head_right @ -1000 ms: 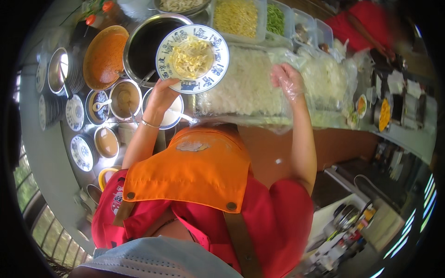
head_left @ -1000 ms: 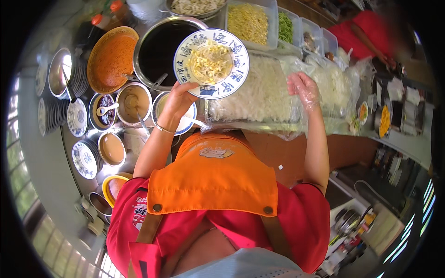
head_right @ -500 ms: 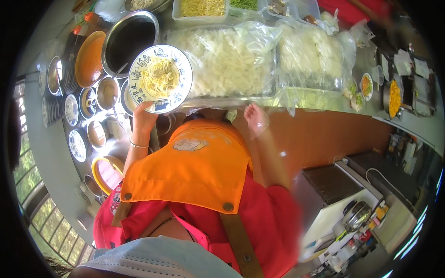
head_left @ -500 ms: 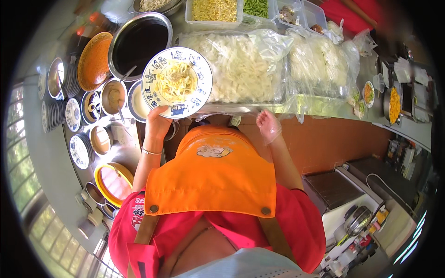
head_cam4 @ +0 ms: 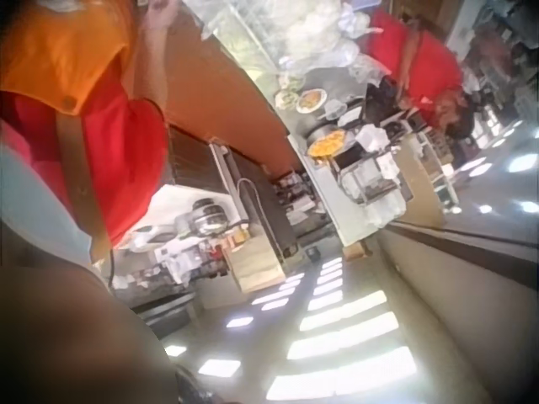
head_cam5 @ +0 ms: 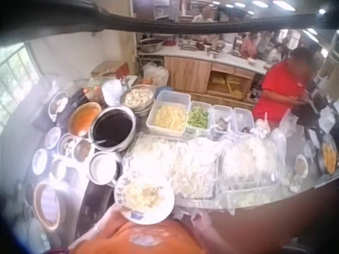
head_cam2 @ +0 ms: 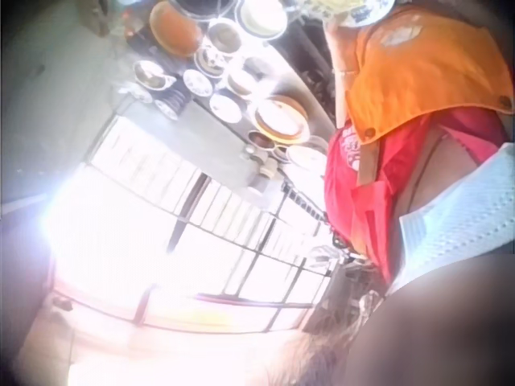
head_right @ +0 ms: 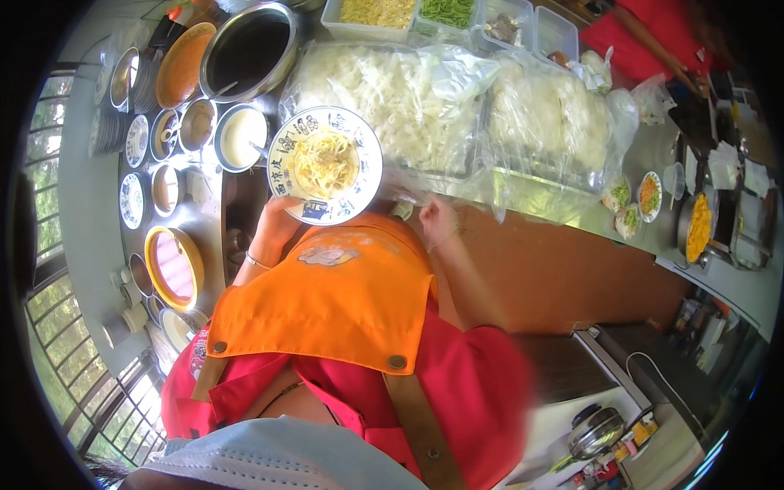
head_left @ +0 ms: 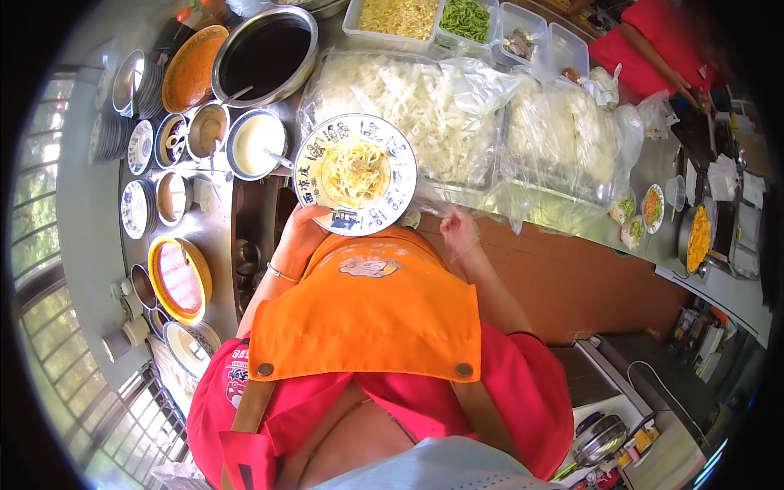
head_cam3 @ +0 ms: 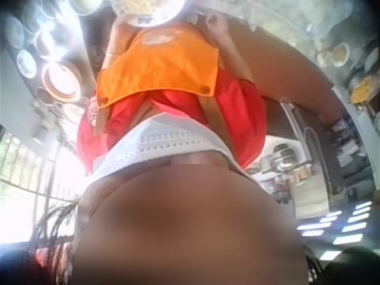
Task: The person assembles cold noodle dishes by placing noodles and bean sprouts into bowls, then adding sauces and seasonings from various containers. They use a spoon to drizzle dark and light sauces, sprinkle red powder, and add green vegetables before placing the finished bowls on the counter.
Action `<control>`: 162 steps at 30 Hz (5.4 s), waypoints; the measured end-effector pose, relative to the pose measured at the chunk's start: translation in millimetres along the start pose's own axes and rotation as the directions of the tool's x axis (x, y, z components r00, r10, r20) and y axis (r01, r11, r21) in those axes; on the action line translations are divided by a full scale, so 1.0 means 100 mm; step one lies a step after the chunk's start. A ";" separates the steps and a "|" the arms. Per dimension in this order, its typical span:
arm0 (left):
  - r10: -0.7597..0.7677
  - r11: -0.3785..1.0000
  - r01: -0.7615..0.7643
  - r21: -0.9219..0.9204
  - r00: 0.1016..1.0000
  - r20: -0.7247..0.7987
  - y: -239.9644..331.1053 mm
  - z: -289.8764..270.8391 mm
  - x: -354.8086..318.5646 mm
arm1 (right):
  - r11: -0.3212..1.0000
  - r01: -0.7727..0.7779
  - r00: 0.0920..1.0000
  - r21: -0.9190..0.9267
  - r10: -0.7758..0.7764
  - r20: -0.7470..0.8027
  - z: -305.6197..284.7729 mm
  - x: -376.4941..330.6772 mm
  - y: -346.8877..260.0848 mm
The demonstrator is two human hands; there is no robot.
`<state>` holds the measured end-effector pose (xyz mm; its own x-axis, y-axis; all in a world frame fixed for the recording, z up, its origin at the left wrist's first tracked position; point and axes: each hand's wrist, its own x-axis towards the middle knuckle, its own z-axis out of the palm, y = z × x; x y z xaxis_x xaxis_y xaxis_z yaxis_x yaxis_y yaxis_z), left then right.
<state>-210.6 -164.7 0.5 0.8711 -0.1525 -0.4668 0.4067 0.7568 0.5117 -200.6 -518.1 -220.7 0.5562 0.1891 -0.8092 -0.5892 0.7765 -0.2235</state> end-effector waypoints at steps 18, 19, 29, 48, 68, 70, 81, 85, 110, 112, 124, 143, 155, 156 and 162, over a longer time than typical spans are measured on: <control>-0.153 0.934 0.102 0.342 0.980 0.126 0.01 0.06 1.44 | -0.520 0.360 0.768 -0.775 -0.307 0.562 1.73 -0.30 -1.43; -0.121 0.939 0.076 0.336 0.986 0.115 0.12 0.01 1.47 | -0.737 0.075 0.765 -0.672 -0.390 0.513 1.73 -0.46 -1.25; -0.034 0.969 0.011 0.247 0.995 0.090 0.59 0.06 1.57 | -0.922 -0.107 0.920 -0.373 -0.234 0.315 1.58 -1.12 -1.37; -0.037 0.964 0.008 0.265 0.994 0.107 0.44 0.17 1.80 | -0.884 0.209 0.971 -0.419 0.136 0.198 1.15 -1.28 -0.76; -0.015 0.997 0.011 0.080 0.999 0.045 0.30 -0.14 0.71 | -0.424 0.191 0.429 -0.885 -0.775 0.464 1.47 0.31 -0.75; 0.002 0.997 -0.004 0.074 1.000 0.027 0.29 -0.28 0.62 | -0.395 0.176 0.547 -0.901 -0.722 0.424 1.68 -0.04 -0.85; 0.001 0.996 0.000 0.084 1.000 -0.015 0.29 -0.19 0.49 | -0.501 -0.069 0.583 -0.863 -0.722 0.373 1.88 0.29 -0.60; -0.009 0.995 0.009 0.097 1.000 0.005 0.26 -0.19 0.50 | -0.598 0.041 0.724 -0.800 -0.534 0.436 1.77 0.31 -0.96; -0.202 0.974 0.196 0.113 0.979 0.042 0.06 -0.17 0.90 | -0.250 0.837 0.260 -0.486 -0.600 0.756 2.78 -1.46 -1.13; -0.236 0.967 0.225 0.119 0.968 0.090 0.03 -0.12 0.98 | 0.007 0.906 0.351 -0.423 -0.570 0.743 2.82 -1.49 -1.09; -0.201 0.980 0.198 0.035 0.948 0.246 0.04 0.39 0.87 | -0.776 0.344 0.543 -0.530 -0.296 0.786 3.10 -1.21 -0.32; -0.255 0.967 0.238 0.095 0.924 0.284 0.02 0.34 0.77 | -0.679 0.454 0.764 -0.577 -0.037 0.645 3.28 -1.38 -0.61; -0.164 0.986 0.162 0.026 0.978 0.127 0.13 -0.16 0.68 | -0.633 0.096 0.835 -0.768 -0.369 0.409 1.97 -0.58 -1.27; -0.148 0.989 0.147 0.021 0.982 0.114 0.14 -0.17 0.64 | -0.785 -0.056 0.863 -0.617 -0.349 0.365 1.89 -0.49 -1.17; -0.133 0.991 0.132 0.017 0.989 0.068 0.13 -0.22 0.59 | -0.445 -0.171 0.834 -0.879 -0.541 0.112 1.83 -0.01 -0.72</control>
<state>-159.8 -150.0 -36.2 0.8261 -0.2944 -0.4806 0.5226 0.7193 0.4577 -51.6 -464.6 -104.2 0.8479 -0.1952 -0.4930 -0.3480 -0.9063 -0.2397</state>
